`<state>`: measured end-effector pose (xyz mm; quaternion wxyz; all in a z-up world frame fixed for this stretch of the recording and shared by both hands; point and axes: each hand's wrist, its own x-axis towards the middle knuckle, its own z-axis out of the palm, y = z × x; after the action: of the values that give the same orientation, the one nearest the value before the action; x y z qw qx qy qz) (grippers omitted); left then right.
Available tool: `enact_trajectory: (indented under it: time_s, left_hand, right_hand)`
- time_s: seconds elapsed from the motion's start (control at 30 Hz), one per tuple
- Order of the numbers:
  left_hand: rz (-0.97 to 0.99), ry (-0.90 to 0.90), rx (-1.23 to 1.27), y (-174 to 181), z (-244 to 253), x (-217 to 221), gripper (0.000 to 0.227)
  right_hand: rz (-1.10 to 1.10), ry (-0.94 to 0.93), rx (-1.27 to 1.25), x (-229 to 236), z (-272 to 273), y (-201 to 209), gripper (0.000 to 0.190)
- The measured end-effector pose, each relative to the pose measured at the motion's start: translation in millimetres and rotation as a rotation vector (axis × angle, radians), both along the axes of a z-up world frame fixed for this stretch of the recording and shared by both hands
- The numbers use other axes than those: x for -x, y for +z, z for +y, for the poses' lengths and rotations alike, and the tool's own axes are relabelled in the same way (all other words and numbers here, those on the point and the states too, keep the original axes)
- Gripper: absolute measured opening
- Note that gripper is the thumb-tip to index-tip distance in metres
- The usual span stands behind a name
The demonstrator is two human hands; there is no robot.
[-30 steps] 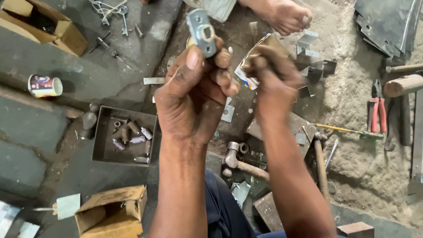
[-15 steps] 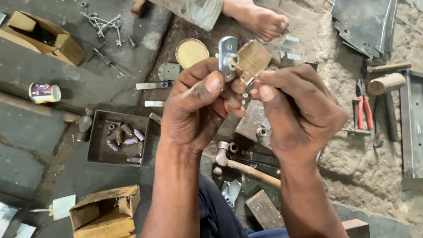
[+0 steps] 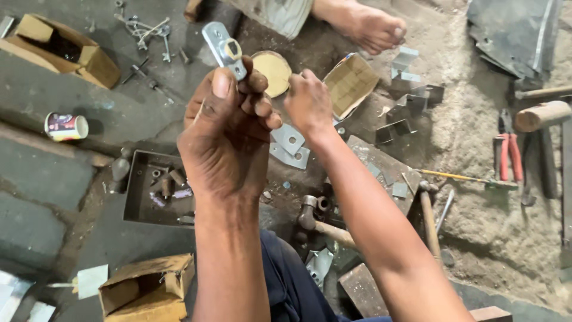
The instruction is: The person sits on the floor and assembles small metal parts using a hammer and punch. They repeatedly position a metal piece on an anvil, strike it with a hammer, and then inspect the result before moving to the next piece.
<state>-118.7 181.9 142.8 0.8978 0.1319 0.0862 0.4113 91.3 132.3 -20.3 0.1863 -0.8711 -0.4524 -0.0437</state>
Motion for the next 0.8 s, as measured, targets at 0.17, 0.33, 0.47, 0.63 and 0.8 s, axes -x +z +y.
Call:
enact_trajectory:
  time_s: [0.17,0.33,0.47,0.63,0.8]
  left_hand:
    - [0.11,0.067,-0.021,-6.4,6.8,-1.8,0.034]
    - [0.154,0.02,-0.012,-7.4,9.1,3.1,0.034]
    - [0.182,-0.118,-0.125,-9.5,-3.9,-10.9,0.025]
    - [0.097,-0.414,-0.086,7.7,-28.7,-27.0,0.026]
    - [-0.054,-0.539,-0.107,18.2,-33.5,-21.5,0.03]
  right_hand:
    - [0.02,-0.01,0.103,1.2,21.3,-14.0,0.013]
    - [0.083,-0.122,-0.363,12.1,-17.6,27.4,0.012]
    - [0.802,-0.409,-0.737,43.4,-79.3,90.4,0.017]
    - [0.921,-0.107,-1.25,88.6,-132.1,179.8,0.017]
    - [0.68,0.138,-1.052,107.1,-141.4,218.7,0.012]
